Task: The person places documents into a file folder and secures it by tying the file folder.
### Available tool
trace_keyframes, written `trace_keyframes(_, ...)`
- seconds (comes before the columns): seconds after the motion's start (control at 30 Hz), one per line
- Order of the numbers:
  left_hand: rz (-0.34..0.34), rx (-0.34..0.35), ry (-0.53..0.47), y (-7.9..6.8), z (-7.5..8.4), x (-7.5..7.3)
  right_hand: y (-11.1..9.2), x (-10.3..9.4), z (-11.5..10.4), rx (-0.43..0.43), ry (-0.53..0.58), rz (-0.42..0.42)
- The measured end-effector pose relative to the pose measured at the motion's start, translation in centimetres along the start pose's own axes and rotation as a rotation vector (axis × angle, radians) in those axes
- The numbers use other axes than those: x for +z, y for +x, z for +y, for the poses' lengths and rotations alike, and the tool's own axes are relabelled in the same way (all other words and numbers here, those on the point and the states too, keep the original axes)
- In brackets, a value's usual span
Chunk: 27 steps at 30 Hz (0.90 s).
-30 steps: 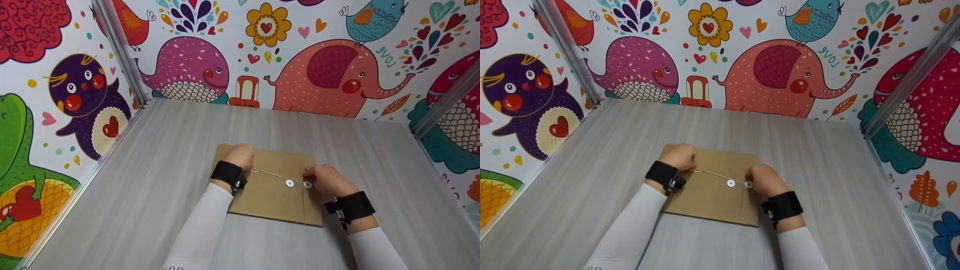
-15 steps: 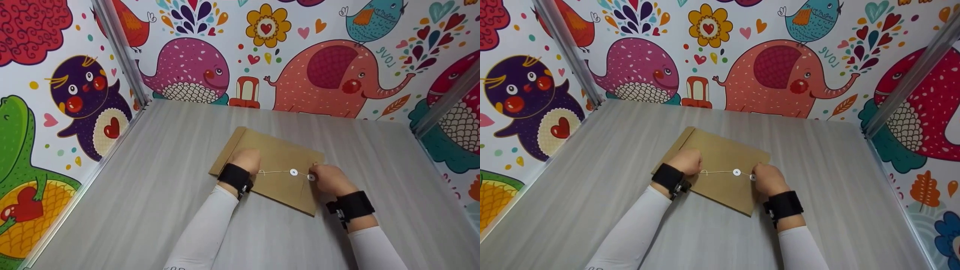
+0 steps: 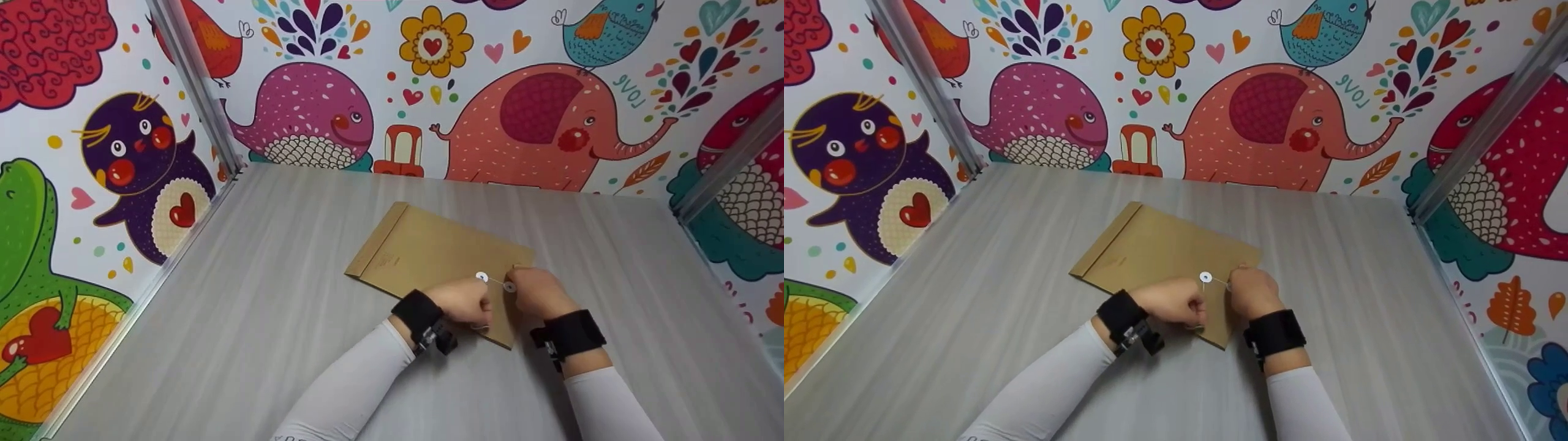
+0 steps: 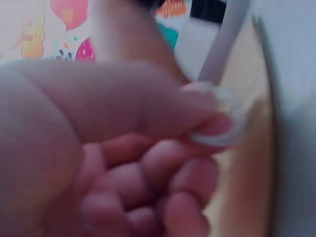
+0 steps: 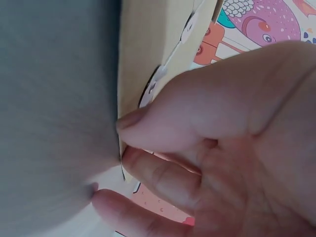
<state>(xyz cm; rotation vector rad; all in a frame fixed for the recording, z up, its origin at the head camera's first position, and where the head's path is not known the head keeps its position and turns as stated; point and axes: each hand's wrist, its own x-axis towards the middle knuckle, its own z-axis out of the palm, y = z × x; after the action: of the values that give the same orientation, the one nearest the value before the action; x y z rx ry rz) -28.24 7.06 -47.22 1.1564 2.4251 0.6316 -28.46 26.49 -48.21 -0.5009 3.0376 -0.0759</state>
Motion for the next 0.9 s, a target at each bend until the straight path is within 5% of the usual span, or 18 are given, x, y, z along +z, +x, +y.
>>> trace_keyframes(0.27, 0.32, -0.157, 0.105, 2.3, 3.1, 4.6, -0.1, -0.2, 0.9, -0.063, 0.052, 0.032)
trace_keyframes(0.6, 0.41, -0.162, 0.048, 2.9, 4.2, 6.3, -0.2, -0.3, 2.2, -0.038, 0.166, -0.043)
trace_keyframes(0.9, 0.358, -0.08, 0.08, 2.0, 3.9, 4.0, -0.2, -0.2, 2.5, -0.088, 0.221, 0.007)
